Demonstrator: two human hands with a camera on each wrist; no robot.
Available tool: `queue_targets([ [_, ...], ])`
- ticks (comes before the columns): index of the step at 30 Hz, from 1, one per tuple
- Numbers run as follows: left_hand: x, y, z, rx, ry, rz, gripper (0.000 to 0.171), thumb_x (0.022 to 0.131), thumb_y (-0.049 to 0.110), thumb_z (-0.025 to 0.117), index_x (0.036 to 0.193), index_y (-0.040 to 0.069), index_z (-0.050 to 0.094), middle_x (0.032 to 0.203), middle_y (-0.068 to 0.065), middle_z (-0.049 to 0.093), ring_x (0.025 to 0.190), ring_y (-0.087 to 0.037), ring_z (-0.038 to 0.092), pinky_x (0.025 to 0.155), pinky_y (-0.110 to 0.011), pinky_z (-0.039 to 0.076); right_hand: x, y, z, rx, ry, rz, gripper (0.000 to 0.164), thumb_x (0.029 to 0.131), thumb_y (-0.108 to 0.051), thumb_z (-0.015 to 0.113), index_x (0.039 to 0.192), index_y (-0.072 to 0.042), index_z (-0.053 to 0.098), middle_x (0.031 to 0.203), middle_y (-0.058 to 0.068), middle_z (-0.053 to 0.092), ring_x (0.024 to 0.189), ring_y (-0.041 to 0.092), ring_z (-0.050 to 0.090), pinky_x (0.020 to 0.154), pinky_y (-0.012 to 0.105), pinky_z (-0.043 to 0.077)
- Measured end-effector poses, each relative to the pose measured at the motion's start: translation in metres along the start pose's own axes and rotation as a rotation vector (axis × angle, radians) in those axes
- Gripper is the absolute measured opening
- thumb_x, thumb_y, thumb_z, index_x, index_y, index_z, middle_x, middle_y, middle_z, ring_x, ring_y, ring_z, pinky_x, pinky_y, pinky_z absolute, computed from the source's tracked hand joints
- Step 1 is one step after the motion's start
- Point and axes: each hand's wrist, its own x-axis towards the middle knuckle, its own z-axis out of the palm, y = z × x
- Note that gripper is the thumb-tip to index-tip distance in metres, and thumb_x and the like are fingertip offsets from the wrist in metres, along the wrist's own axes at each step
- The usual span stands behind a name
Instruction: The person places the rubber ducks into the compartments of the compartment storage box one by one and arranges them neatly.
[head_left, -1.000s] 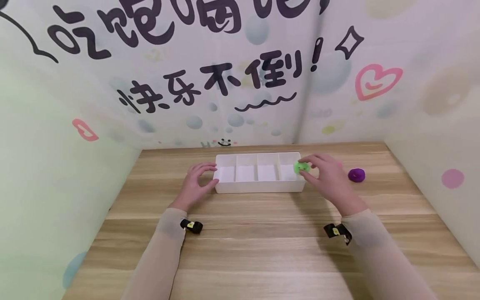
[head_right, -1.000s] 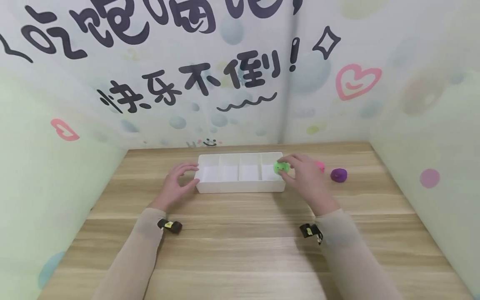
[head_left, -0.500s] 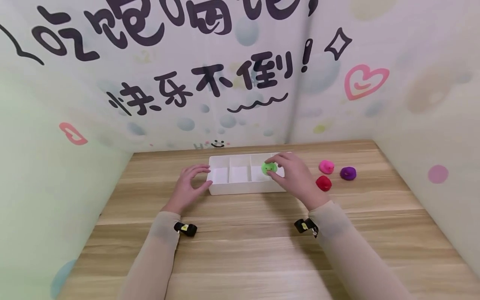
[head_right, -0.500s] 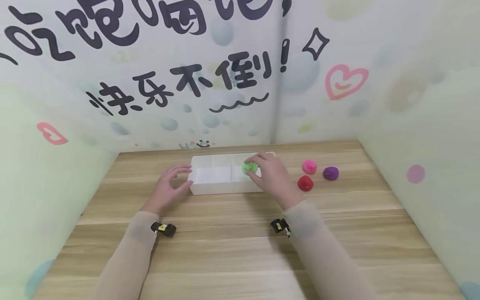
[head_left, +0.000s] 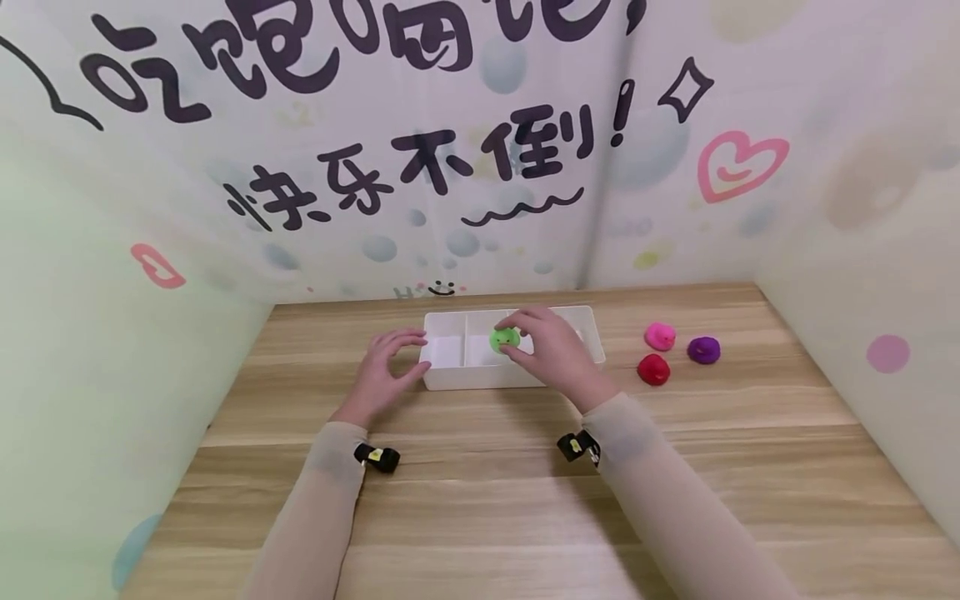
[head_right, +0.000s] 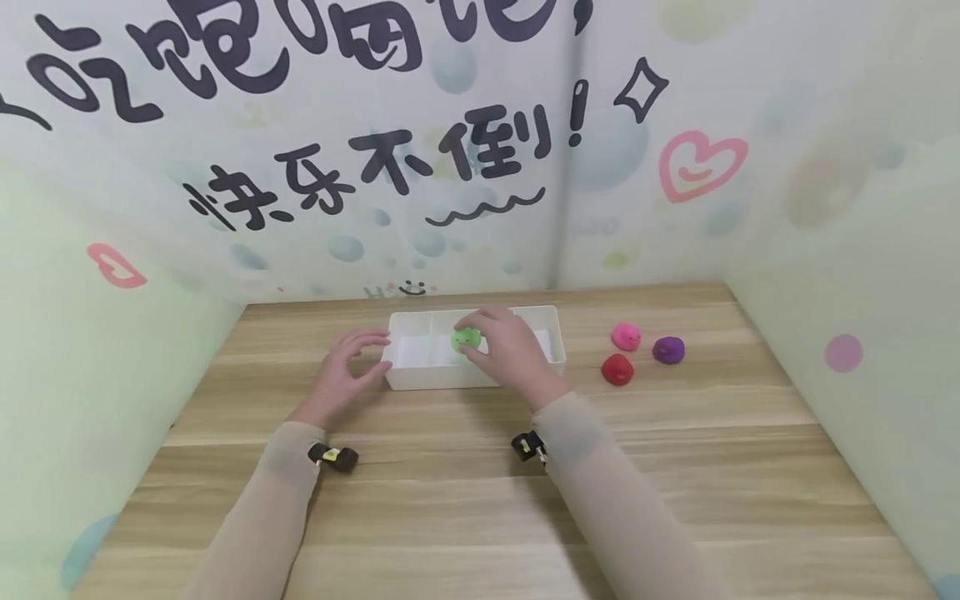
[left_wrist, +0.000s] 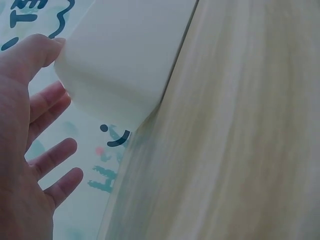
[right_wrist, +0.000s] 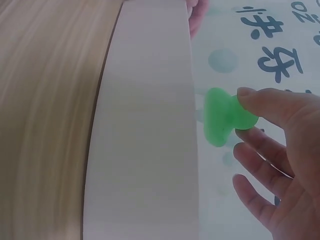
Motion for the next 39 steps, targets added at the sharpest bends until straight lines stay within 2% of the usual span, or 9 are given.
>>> queue_targets([
  [7,0.003,0.001,0.000,-0.008,-0.009,0.002,0.036,0.093,0.026,0.079,0.125,0.015,0.069,0.144,-0.001,0.062,0.141,-0.028,0.043,0.120,-0.055,0.031,0.012,-0.006,0.015,0.004,-0.025,-0.013,0.025,0.091,-0.023,0.081,0.114,-0.017,0.075,0.113,0.001,0.072,0.098,0.025,0.066,0.087,0.037,0.055],
  [12,0.004,-0.001,-0.001,-0.001,-0.013,-0.009,0.036,0.093,0.026,0.079,0.126,0.013,0.068,0.145,0.000,0.061,0.142,-0.028,0.042,0.117,-0.055,0.035,0.023,-0.012,0.020,-0.007,-0.048,-0.011,0.026,0.092,-0.025,0.081,0.116,-0.019,0.074,0.117,-0.001,0.072,0.100,0.025,0.069,0.089,0.037,0.056],
  [19,0.002,0.000,-0.003,0.006,-0.013,-0.027,0.034,0.093,0.027,0.078,0.125,0.018,0.068,0.145,0.000,0.061,0.142,-0.027,0.041,0.118,-0.055,0.035,0.036,-0.023,0.025,-0.002,-0.077,-0.029,0.027,0.092,-0.025,0.080,0.117,-0.018,0.074,0.122,0.001,0.073,0.104,0.023,0.069,0.094,0.038,0.057],
  [23,0.000,-0.002,-0.003,0.011,-0.010,-0.020,0.036,0.093,0.027,0.078,0.126,0.015,0.068,0.145,-0.001,0.061,0.142,-0.029,0.042,0.117,-0.059,0.034,0.041,-0.029,0.029,-0.013,-0.098,-0.045,0.028,0.093,-0.028,0.079,0.118,-0.018,0.074,0.123,0.001,0.072,0.108,0.023,0.067,0.097,0.039,0.055],
  [31,-0.002,-0.004,-0.002,0.006,-0.011,-0.015,0.035,0.094,0.029,0.078,0.125,0.018,0.069,0.145,0.000,0.061,0.141,-0.027,0.043,0.115,-0.055,0.039,0.051,-0.034,0.039,-0.058,-0.109,-0.086,0.028,0.093,-0.030,0.079,0.118,-0.019,0.074,0.124,0.001,0.071,0.113,0.020,0.064,0.101,0.039,0.055],
  [39,-0.001,-0.002,-0.001,0.009,-0.005,0.007,0.035,0.094,0.026,0.077,0.126,0.015,0.069,0.144,0.000,0.062,0.140,-0.027,0.044,0.114,-0.056,0.039,0.056,-0.033,0.049,-0.065,-0.111,-0.111,0.027,0.092,-0.027,0.080,0.117,-0.018,0.074,0.122,0.001,0.072,0.118,0.021,0.063,0.106,0.040,0.053],
])
